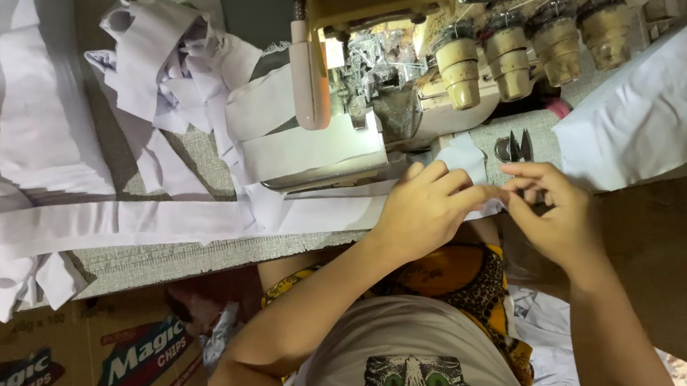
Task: Folding and stacking small white fabric strips at a sewing workstation
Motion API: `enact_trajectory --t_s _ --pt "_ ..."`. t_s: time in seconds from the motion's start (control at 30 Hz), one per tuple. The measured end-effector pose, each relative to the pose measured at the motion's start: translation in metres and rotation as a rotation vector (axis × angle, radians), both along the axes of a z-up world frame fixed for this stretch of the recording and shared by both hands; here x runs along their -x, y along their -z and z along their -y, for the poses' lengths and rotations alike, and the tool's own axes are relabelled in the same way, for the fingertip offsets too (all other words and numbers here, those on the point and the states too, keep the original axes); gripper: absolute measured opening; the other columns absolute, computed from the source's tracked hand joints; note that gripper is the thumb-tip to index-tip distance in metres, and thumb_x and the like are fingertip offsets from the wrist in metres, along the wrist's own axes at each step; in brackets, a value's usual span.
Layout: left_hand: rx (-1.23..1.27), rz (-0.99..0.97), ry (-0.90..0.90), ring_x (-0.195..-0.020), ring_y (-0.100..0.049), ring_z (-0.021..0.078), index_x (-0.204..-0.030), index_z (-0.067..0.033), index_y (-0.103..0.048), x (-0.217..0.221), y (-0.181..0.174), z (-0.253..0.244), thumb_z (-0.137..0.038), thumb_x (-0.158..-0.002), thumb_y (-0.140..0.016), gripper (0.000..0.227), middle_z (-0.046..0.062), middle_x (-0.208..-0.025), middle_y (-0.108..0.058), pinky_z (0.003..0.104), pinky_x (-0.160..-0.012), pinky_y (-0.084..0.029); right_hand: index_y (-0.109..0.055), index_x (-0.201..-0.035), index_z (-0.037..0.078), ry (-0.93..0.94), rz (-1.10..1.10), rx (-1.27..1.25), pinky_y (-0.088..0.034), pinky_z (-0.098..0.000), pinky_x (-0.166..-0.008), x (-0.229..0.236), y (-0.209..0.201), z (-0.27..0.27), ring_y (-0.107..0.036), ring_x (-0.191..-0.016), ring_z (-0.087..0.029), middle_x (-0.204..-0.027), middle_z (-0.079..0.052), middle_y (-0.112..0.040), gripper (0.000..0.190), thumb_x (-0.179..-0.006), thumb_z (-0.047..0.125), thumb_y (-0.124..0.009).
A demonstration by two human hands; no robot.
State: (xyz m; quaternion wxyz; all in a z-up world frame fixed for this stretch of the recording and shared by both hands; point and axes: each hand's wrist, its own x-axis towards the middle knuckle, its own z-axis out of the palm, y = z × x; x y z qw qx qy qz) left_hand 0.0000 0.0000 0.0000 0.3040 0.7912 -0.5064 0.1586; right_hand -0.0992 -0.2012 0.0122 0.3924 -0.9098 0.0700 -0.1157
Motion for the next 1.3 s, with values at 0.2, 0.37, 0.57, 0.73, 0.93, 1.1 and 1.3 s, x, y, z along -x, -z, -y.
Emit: enact_trajectory --t_s 0.2,0.37,0.57,0.73,0.93,1.1,1.3 --pt "0.227 -0.119 0.092 -0.098 -0.061 0.0242 -0.088 -0.0169 -0.063 -0.002 -0.015 -0.003 -0.022 -0.094 -0.069 0.009 0.0 -0.106 -0.063 0.034 -0.08 -0.044 -0.078 -0.114 0.011 0.006 0.17 0.344 -0.049 -0.0351 -0.067 -0.015 0.019 0.007 -0.062 -0.067 -0.022 -0.086 0.001 -0.076 0.029 -0.086 0.004 -0.077" --pt "0.345 -0.674 0.243 -0.079 -0.069 0.0288 -0.098 -0.0166 -0.069 0.008 -0.066 -0.049 -0.02 -0.098 -0.068 0.003 0.003 -0.086 -0.069 0.032 -0.069 -0.053 -0.077 -0.117 0.013 -0.037 0.233 0.372 -0.05 -0.0333 -0.07 -0.022 -0.003 -0.011 -0.062 -0.072 -0.02 -0.094 0.0 -0.073 0.026 -0.091 0.009 -0.074" --pt "0.203 -0.665 0.102 -0.075 -0.073 0.0276 -0.095 -0.021 -0.071 -0.003 -0.118 -0.094 -0.023 -0.097 -0.068 0.004 0.001 -0.087 -0.075 0.033 -0.066 -0.055 -0.074 -0.104 0.007 -0.423 0.132 -0.382 -0.05 -0.0268 -0.069 -0.038 -0.055 -0.068 -0.063 -0.078 -0.015 -0.095 -0.005 -0.07 0.057 -0.07 0.052 -0.083" --pt "0.256 -0.645 0.045 -0.079 -0.076 0.0292 -0.083 -0.0105 -0.064 -0.029 -0.145 -0.121 -0.019 -0.094 -0.072 0.016 0.005 -0.094 -0.078 0.034 -0.064 -0.055 -0.07 -0.074 0.01 -0.427 -0.021 -0.376 -0.045 -0.0272 -0.056 -0.072 -0.093 -0.097 -0.052 -0.058 -0.008 -0.059 0.003 -0.06 0.018 -0.086 0.019 -0.08" --pt "-0.275 -0.674 -0.389 -0.09 -0.075 0.0364 -0.093 -0.0289 -0.075 -0.07 -0.163 -0.136 -0.051 -0.089 -0.065 0.024 0.004 -0.087 -0.08 0.047 -0.08 -0.056 -0.074 -0.078 0.011 -0.251 -0.103 -0.378 -0.039 -0.0202 -0.052 -0.106 -0.107 -0.118 -0.048 -0.051 -0.003 -0.056 0.003 -0.064 0.018 -0.094 0.014 -0.068" --pt "-0.233 -0.622 -0.432 -0.089 -0.075 0.035 -0.083 -0.0221 -0.074 -0.084 -0.152 -0.127 -0.052 -0.085 -0.067 0.03 0.003 -0.084 -0.078 0.046 -0.083 -0.055 -0.07 -0.075 0.018 -0.011 -0.191 -0.15 -0.039 -0.0194 -0.05 -0.117 -0.093 -0.117 -0.049 -0.043 -0.004 -0.05 0.005 -0.06 0.023 -0.097 0.024 -0.072" --pt "-0.234 -0.615 -0.444 -0.089 -0.074 0.0331 -0.084 -0.0223 -0.074 -0.086 -0.146 -0.124 -0.049 -0.085 -0.066 0.028 0.004 -0.079 -0.076 0.047 -0.081 -0.056 -0.071 -0.074 0.017 -0.017 0.066 0.036 -0.043 -0.0203 -0.055 -0.116 -0.079 -0.116 -0.054 -0.045 -0.012 -0.047 0.004 -0.056 0.024 -0.096 0.022 -0.079"
